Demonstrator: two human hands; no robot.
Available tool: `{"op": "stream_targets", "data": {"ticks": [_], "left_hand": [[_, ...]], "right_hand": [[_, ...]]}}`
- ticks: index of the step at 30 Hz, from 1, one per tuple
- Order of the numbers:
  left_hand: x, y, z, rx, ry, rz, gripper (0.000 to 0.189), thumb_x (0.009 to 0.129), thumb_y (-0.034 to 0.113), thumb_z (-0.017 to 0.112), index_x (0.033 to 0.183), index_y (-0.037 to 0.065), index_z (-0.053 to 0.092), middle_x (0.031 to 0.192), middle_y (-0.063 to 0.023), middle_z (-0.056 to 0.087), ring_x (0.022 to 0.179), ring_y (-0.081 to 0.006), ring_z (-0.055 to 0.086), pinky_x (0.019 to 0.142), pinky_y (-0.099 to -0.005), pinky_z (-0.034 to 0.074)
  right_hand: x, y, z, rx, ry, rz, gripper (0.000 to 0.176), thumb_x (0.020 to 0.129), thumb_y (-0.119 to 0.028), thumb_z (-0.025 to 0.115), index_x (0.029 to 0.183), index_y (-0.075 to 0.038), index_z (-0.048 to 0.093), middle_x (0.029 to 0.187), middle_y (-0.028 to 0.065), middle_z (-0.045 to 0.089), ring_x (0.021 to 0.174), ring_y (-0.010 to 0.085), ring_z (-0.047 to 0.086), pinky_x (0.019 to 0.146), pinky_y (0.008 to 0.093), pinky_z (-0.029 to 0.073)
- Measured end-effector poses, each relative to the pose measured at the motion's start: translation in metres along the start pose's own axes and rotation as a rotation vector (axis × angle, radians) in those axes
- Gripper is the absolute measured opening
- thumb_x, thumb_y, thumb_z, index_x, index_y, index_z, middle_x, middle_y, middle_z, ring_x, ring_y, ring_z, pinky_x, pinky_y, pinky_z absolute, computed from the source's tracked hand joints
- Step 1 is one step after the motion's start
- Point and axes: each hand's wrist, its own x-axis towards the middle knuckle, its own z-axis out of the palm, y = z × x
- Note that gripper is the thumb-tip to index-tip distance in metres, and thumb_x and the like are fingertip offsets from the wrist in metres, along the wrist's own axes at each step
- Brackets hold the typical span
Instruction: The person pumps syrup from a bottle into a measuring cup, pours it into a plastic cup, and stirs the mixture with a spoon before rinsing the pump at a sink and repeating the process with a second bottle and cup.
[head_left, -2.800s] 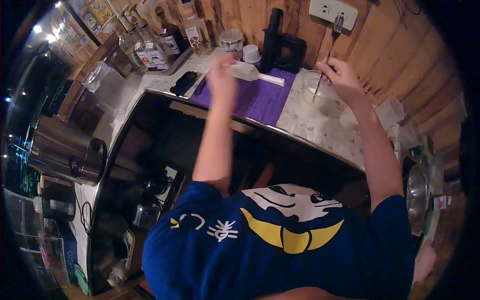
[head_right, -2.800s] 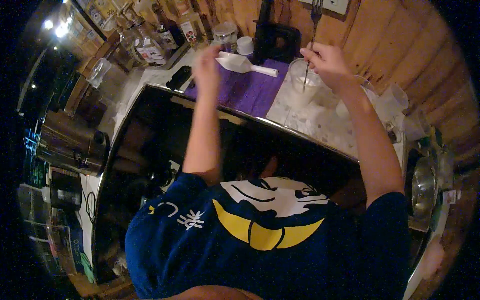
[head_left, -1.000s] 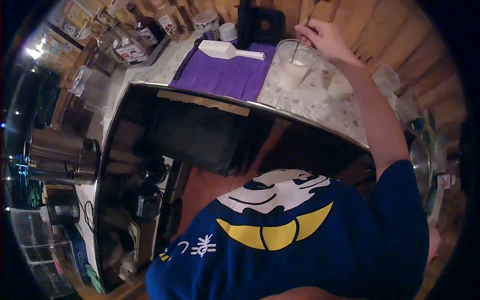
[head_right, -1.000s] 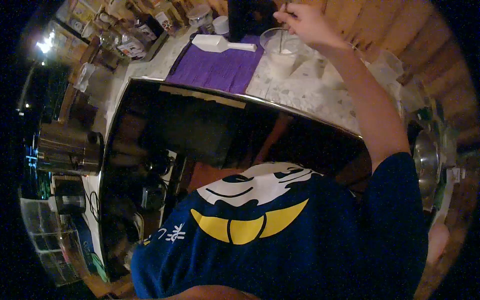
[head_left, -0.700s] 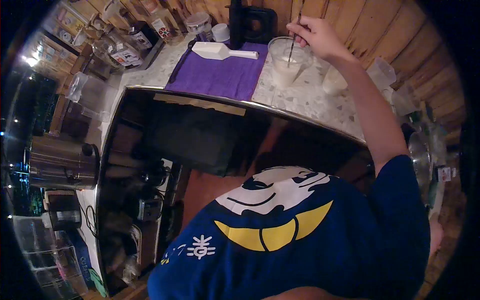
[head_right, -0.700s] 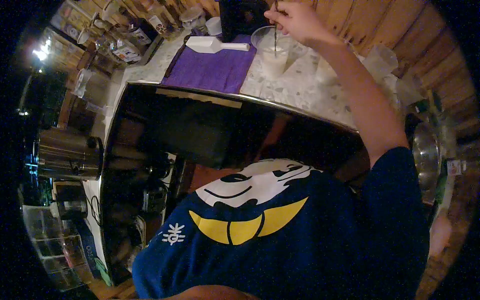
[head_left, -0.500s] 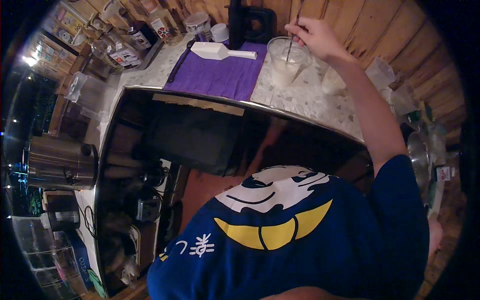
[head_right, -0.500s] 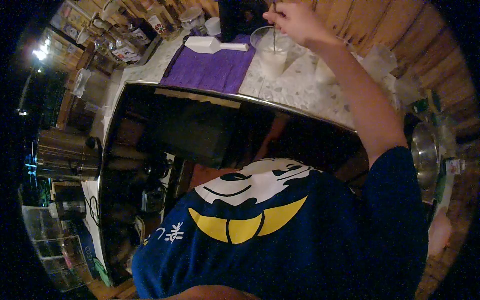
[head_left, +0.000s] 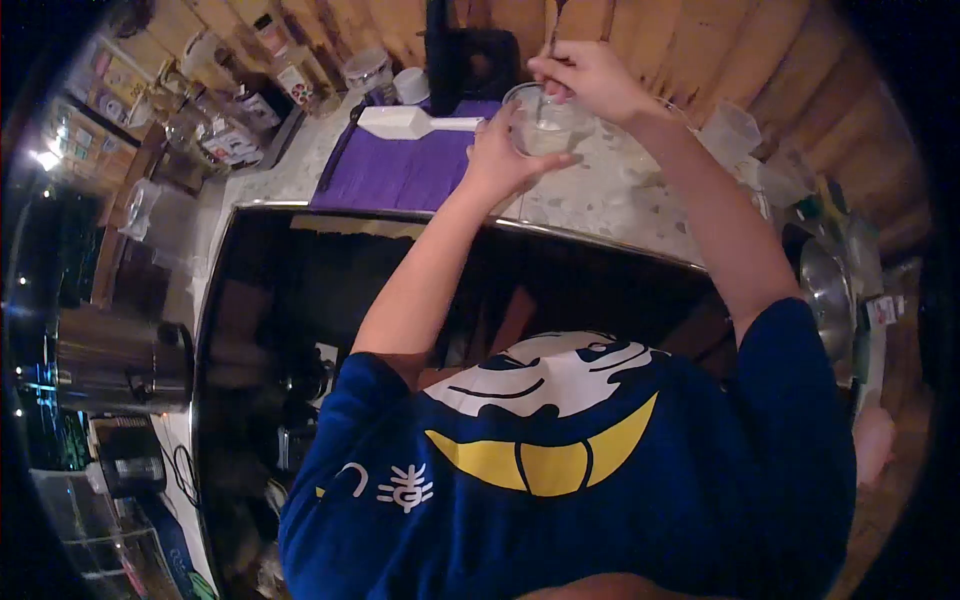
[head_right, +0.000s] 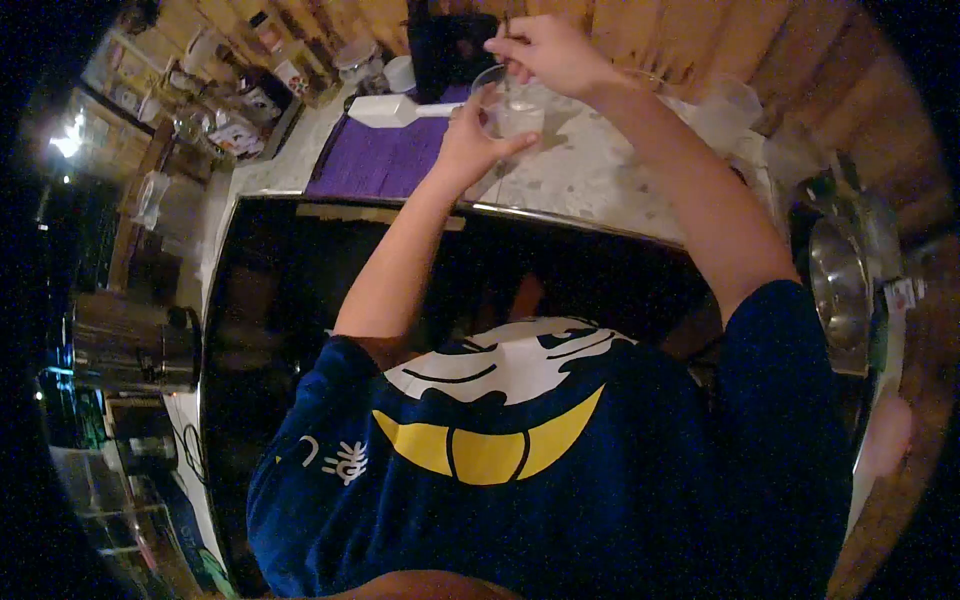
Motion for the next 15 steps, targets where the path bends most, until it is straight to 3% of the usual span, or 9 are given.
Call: {"op": "stream_targets", "data": {"ticks": [1,6,9,12,15], "left_hand": [[0.007,0.001,0.001,-0.071,0.002,-0.025,0.089,0.056,0.052,0.083,0.125,0.005,0.053,0.109,-0.0136,0.063,0.111,-0.0322,0.053,0.096,-0.0438,0.041],[0.012,-0.003,0.003,0.037,0.051,-0.032,0.074,0.057,0.051,0.083,0.115,0.011,0.060,0.107,-0.0083,0.064,0.106,-0.0284,0.054,0.091,-0.0441,0.040],[0.011,-0.002,0.002,0.041,0.041,-0.040,0.073,0.058,0.050,0.083,0.116,0.011,0.060,0.109,-0.0077,0.063,0.108,-0.0286,0.054,0.093,-0.0448,0.038],[0.013,-0.009,0.003,0.036,0.019,0.006,0.073,0.058,0.050,0.083,0.116,0.011,0.060,0.109,-0.0091,0.063,0.110,-0.0290,0.053,0.094,-0.0455,0.036],[0.011,-0.010,0.001,0.034,0.020,0.002,0.073,0.058,0.050,0.082,0.116,0.011,0.060,0.109,-0.0101,0.062,0.110,-0.0294,0.053,0.095,-0.0459,0.035]], "right_hand": [[-0.001,-0.001,0.000,-0.039,0.022,-0.028,0.025,0.093,-0.025,0.060,0.090,-0.001,0.065,0.072,0.0021,0.061,0.065,0.0083,0.057,0.061,0.0230,0.048],[-0.004,-0.006,-0.002,-0.198,0.015,-0.056,0.024,0.092,-0.025,0.061,0.090,-0.001,0.065,0.071,0.0016,0.061,0.066,0.0079,0.058,0.060,0.0228,0.048],[0.001,0.000,0.006,-0.026,0.023,-0.072,0.025,0.092,-0.025,0.061,0.088,-0.001,0.064,0.070,0.0014,0.060,0.066,0.0080,0.058,0.059,0.0238,0.047],[0.000,-0.003,0.006,-0.369,0.106,-0.188,0.025,0.092,-0.025,0.061,0.085,-0.001,0.064,0.068,0.0011,0.060,0.064,0.0087,0.058,0.058,0.0242,0.047],[-0.004,-0.012,0.005,-0.085,0.015,-0.012,0.025,0.092,-0.025,0.062,0.084,-0.001,0.064,0.066,0.0009,0.059,0.062,0.0088,0.056,0.057,0.0246,0.047]]}}
